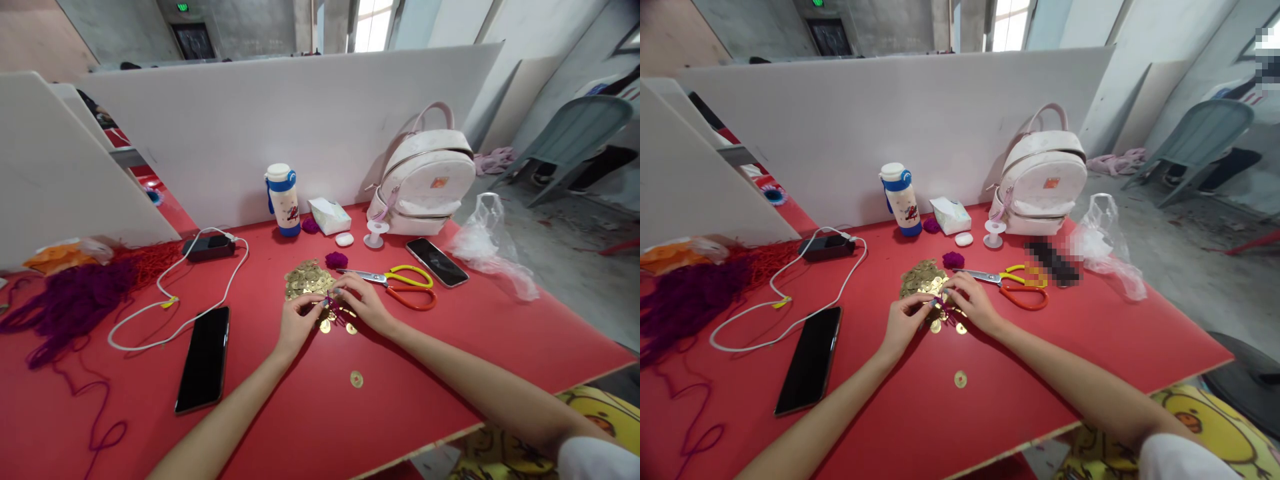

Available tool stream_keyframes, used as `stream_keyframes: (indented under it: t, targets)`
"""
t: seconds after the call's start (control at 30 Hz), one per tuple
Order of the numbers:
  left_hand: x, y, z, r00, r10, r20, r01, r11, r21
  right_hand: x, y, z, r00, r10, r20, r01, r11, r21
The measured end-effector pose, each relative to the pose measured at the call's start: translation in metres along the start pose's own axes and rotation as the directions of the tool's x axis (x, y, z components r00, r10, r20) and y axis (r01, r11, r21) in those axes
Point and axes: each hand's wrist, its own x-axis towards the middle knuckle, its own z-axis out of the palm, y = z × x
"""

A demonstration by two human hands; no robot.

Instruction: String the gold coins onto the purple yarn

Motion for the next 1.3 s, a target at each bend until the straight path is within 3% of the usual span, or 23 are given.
stream_keyframes:
  t: [0.37,1.3]
  targets:
    - [-0.0018,-0.0005,0.0008,0.998,0.052,0.027,-0.052,0.998,0.022,0.0013,0.0027,0.0027,0.999,0.042,-0.002,-0.042,0.992,0.115]
    - [-0.001,0.0002,0.0007,0.999,0.026,0.031,-0.027,0.999,0.035,-0.0004,0.0002,0.0028,0.999,0.011,-0.034,-0.009,0.999,0.054]
